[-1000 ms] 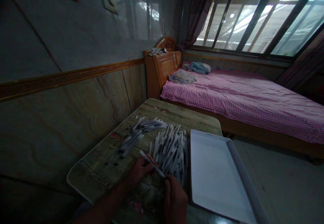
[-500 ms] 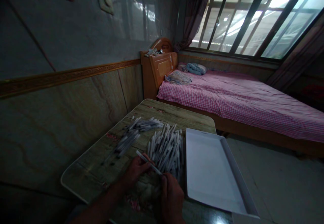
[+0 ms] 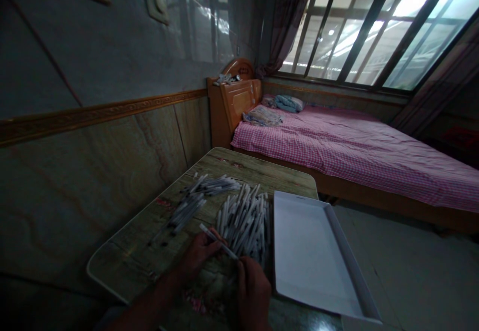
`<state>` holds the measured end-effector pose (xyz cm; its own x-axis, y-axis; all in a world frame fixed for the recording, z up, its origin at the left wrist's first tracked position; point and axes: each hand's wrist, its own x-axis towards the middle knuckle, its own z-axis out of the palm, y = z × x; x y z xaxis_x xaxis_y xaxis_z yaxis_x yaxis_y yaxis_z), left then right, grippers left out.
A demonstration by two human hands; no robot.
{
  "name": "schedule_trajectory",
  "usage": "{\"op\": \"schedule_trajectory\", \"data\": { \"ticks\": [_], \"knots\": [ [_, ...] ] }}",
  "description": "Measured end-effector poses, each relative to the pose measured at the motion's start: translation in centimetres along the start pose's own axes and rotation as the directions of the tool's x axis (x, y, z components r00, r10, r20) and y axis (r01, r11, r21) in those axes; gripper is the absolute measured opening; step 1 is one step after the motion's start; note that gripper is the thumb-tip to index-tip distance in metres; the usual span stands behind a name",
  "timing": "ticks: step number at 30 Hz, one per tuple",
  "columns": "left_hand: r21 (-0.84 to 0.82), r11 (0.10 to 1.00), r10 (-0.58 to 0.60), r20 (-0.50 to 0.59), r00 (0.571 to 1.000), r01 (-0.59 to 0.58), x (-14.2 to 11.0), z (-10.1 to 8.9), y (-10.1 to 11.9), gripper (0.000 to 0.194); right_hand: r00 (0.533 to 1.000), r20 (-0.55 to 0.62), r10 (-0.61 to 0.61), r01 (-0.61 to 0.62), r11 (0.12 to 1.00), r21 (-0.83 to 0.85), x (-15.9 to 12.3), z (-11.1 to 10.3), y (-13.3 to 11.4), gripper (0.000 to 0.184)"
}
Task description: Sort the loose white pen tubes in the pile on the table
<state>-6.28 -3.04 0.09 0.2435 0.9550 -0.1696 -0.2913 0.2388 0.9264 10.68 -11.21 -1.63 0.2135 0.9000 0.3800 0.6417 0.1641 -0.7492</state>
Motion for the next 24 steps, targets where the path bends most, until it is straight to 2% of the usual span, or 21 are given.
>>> {"op": "schedule_trajectory", "data": {
  "ticks": [3, 6, 11, 18, 24],
  "knots": [
    [0.012, 1.0, 0.007, -0.002, 1.0, -0.007, 0.02, -0.03, -0.05, 0.043, 1.0, -0.004, -0.025, 0.025, 0.999, 0.02, 0.0, -0.06, 0.15, 0.044],
    [-0.002, 1.0, 0.011, -0.028, 1.0, -0.011, 0.06, -0.12, -0.18, 0.043, 1.0, 0.003, 0.014, -0.014, 1.0, 0.018, -0.02, -0.09, 0.11, 0.045],
    [-0.009, 1.0, 0.026, -0.013, 1.0, -0.026, 0.2, -0.27, -0.46, 0.041, 0.999, -0.013, 0.05, -0.05, 0.999, 0.009, 0.07, 0.05, 0.15, 0.052],
    [-0.017, 1.0, 0.013, -0.018, 1.0, -0.013, 0.16, -0.23, -0.42, 0.042, 0.997, 0.007, 0.077, -0.077, 0.996, 0.047, -0.02, -0.02, 0.27, 0.046],
    [0.008, 1.0, 0.003, -0.007, 1.0, -0.003, 0.1, -0.26, -0.34, 0.042, 0.999, -0.002, 0.038, -0.038, 0.999, 0.02, -0.06, 0.34, 0.55, 0.046]
  ]
}}
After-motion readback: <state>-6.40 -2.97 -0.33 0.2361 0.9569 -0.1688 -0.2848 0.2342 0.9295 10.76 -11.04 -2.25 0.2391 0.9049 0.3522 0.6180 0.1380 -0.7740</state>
